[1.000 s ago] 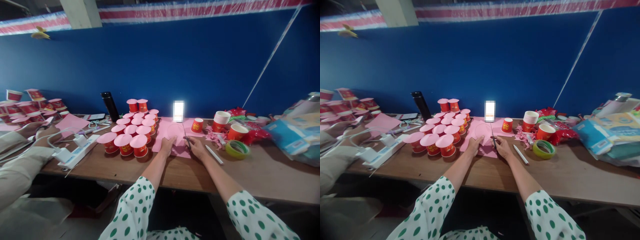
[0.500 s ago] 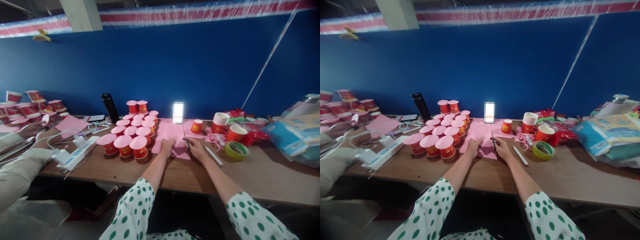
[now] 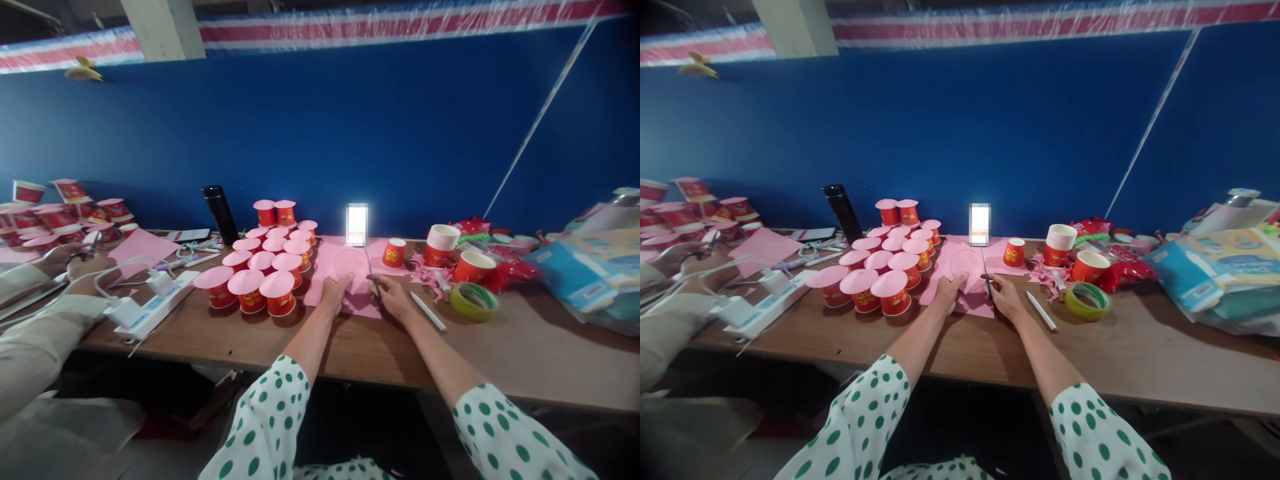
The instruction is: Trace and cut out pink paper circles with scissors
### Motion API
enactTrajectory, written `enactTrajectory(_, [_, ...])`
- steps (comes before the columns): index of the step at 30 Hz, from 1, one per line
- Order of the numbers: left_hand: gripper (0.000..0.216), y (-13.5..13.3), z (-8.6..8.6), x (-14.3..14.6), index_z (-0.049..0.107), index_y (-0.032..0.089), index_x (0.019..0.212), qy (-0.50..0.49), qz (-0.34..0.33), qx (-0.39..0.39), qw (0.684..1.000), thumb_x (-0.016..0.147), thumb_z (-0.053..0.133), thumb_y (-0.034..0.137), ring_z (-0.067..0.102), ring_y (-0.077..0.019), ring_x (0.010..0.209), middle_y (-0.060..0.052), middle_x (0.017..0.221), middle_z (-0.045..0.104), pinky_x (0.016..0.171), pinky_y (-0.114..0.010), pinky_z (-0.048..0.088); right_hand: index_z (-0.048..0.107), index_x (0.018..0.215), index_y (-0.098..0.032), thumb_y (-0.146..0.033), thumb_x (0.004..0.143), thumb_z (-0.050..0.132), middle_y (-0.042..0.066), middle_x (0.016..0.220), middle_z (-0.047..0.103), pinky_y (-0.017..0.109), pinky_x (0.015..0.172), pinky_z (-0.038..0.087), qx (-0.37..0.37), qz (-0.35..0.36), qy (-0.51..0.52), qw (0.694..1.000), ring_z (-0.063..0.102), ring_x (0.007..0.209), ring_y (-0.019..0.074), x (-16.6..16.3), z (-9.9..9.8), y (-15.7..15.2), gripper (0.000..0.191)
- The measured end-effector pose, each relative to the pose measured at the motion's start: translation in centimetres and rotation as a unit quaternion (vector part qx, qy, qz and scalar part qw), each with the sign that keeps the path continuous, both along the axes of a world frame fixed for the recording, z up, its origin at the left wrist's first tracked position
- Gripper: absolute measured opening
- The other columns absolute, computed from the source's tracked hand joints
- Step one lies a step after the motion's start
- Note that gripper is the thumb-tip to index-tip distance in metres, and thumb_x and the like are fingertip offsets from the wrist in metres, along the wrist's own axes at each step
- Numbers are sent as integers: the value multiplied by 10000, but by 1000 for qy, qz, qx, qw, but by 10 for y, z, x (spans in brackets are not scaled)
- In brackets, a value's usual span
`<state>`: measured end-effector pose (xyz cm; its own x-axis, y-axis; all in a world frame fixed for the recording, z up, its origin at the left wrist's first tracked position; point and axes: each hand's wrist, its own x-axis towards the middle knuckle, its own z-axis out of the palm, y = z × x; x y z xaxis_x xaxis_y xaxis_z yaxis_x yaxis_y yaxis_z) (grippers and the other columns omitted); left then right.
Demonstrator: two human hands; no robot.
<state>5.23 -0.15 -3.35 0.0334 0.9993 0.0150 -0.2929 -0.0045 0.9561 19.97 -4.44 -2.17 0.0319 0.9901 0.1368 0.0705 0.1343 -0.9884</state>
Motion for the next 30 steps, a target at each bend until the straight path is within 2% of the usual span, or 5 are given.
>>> enactTrajectory(17, [335,1,-1,0,563,103,596,-14,5,5,1000,560,710,403,474,-97,386,7,461,522,355,-209,360,557,1095,-139,-431,676,616,-38,517,524,215,404,365,17,9,-18,1000,462,413,90,4,-6,4,515])
enactTrajectory(30, [348,-1,3,1,509,121,521,-2,12,-3,1000,537,728,390,439,-86,355,25,409,466,319,-198,325,556,1066,-155,-417,637,647,-22,575,548,206,386,380,0,6,5,1000,484,448,96,1,-1,0,511])
